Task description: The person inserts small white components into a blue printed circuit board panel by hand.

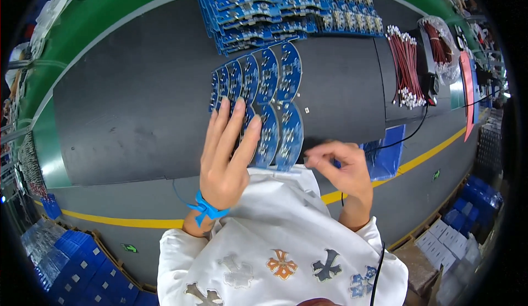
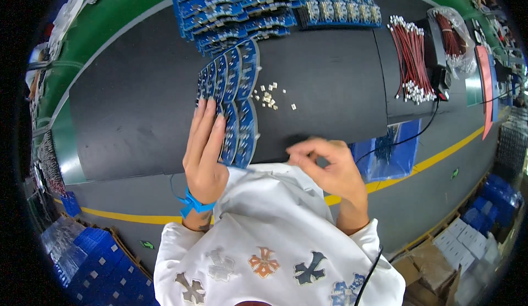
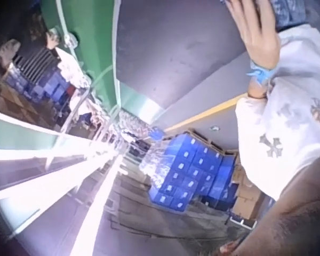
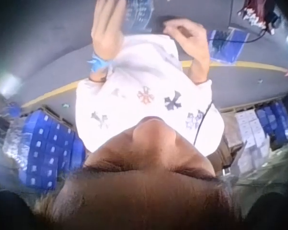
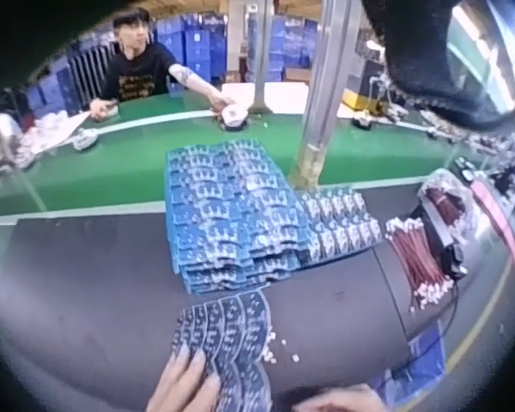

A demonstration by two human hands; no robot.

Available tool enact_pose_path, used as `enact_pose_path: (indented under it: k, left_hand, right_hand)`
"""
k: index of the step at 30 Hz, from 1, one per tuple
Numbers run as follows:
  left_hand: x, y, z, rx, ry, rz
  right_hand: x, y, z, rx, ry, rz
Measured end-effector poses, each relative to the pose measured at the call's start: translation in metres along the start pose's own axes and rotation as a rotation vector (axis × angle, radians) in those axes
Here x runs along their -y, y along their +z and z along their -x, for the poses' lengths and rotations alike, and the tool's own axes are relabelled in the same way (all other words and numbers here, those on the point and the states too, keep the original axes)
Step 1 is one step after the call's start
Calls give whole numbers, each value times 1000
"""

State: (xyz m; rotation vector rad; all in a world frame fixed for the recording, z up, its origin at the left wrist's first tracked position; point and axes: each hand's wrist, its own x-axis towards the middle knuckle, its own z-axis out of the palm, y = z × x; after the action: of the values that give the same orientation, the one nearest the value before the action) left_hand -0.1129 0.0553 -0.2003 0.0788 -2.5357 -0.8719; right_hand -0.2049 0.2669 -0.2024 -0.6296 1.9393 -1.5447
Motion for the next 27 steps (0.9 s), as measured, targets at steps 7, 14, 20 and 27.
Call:
enact_pose_path:
  k: [7,14,20,27]
  left_hand:
    - [1,-6,6,152,76,-197]
    - [8,-25,36,-181,-128,207]
    - [12,-36,57,-583,-529,1101]
    - [16,-26,69,-708,-721,1608]
  right_hand:
    - [-63,12,36,464,267,580]
    - [-117,46,51,263,90,614]
    - [-130,48,48,247,317,404]
    - [-128,42,46,350,469,284]
